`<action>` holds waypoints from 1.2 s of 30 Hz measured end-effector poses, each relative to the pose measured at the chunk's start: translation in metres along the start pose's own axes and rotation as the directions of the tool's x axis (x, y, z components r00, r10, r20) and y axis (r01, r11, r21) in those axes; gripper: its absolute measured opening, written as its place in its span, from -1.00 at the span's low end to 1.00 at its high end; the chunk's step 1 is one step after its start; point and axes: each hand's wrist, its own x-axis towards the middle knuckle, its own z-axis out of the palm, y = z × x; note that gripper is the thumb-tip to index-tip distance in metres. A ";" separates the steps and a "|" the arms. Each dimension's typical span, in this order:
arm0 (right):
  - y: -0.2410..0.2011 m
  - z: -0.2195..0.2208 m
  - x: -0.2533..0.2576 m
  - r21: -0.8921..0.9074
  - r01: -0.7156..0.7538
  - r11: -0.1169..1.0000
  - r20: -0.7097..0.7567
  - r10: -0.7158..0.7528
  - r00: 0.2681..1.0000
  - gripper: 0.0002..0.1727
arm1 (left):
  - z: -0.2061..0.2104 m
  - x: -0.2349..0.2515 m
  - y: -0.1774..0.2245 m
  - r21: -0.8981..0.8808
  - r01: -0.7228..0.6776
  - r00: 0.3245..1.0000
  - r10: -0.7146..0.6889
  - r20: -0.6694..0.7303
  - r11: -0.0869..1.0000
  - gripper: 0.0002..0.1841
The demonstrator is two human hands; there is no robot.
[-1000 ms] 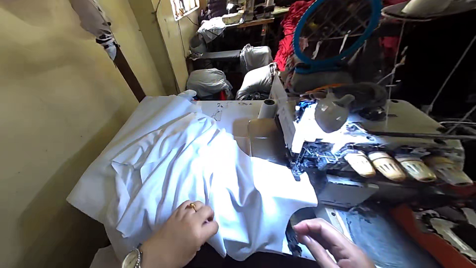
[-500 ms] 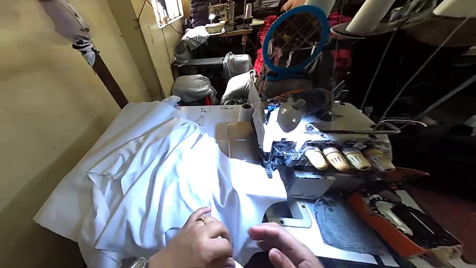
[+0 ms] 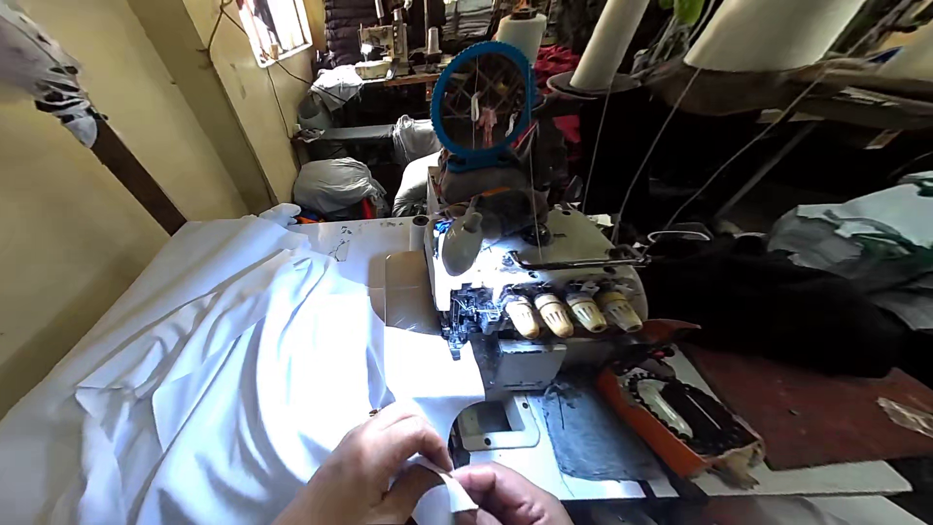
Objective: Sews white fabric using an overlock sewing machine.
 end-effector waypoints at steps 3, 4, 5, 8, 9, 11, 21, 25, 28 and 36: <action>-0.008 0.003 0.010 -0.080 0.058 0.995 -0.060 -0.062 0.996 -0.88 | -0.003 0.017 0.002 0.139 0.007 0.990 0.012 -0.141 0.990 -0.77; -0.009 0.003 0.017 -0.184 0.083 0.979 -0.127 -0.107 0.986 -0.91 | -0.001 0.026 -0.004 0.210 0.028 0.979 0.016 -0.203 0.977 -0.74; -0.008 0.001 0.026 -0.316 0.098 0.944 -0.203 -0.169 0.965 -0.92 | 0.001 0.036 -0.013 0.265 0.055 0.969 0.013 -0.249 0.963 -0.74; 0.008 -0.012 0.052 -0.576 0.059 0.815 -0.334 -0.301 0.893 -0.84 | 0.014 0.062 -0.043 0.272 0.186 0.948 -0.100 -0.303 0.944 -0.78; 0.011 -0.016 0.056 -0.578 0.045 0.815 -0.347 -0.295 0.891 -0.83 | 0.018 0.066 -0.050 0.254 0.231 0.941 -0.150 -0.303 0.939 -0.78; 0.008 -0.018 0.055 -0.553 0.028 0.833 -0.343 -0.258 0.903 -0.84 | 0.024 0.067 -0.056 0.239 0.275 0.927 -0.192 -0.321 0.931 -0.79; 0.021 -0.018 0.032 -0.314 -0.049 0.948 -0.338 -0.064 0.939 -0.91 | 0.044 0.047 -0.046 0.521 0.164 0.936 0.035 -0.351 0.838 -0.85; 0.026 -0.014 0.034 -0.190 -0.003 0.982 -0.379 -0.070 0.923 -0.77 | 0.062 0.041 -0.023 0.809 0.232 0.939 0.092 -0.330 0.540 -0.76; 0.019 -0.012 0.041 -0.245 0.067 0.967 -0.371 -0.158 0.915 -0.72 | 0.068 0.034 -0.021 0.716 0.287 0.930 -0.008 -0.366 0.636 -0.66; 0.011 -0.004 0.057 -0.740 0.099 0.665 -0.240 -0.399 0.885 -0.82 | 0.039 0.043 -0.045 0.558 0.233 0.949 -0.061 -0.309 0.796 -0.64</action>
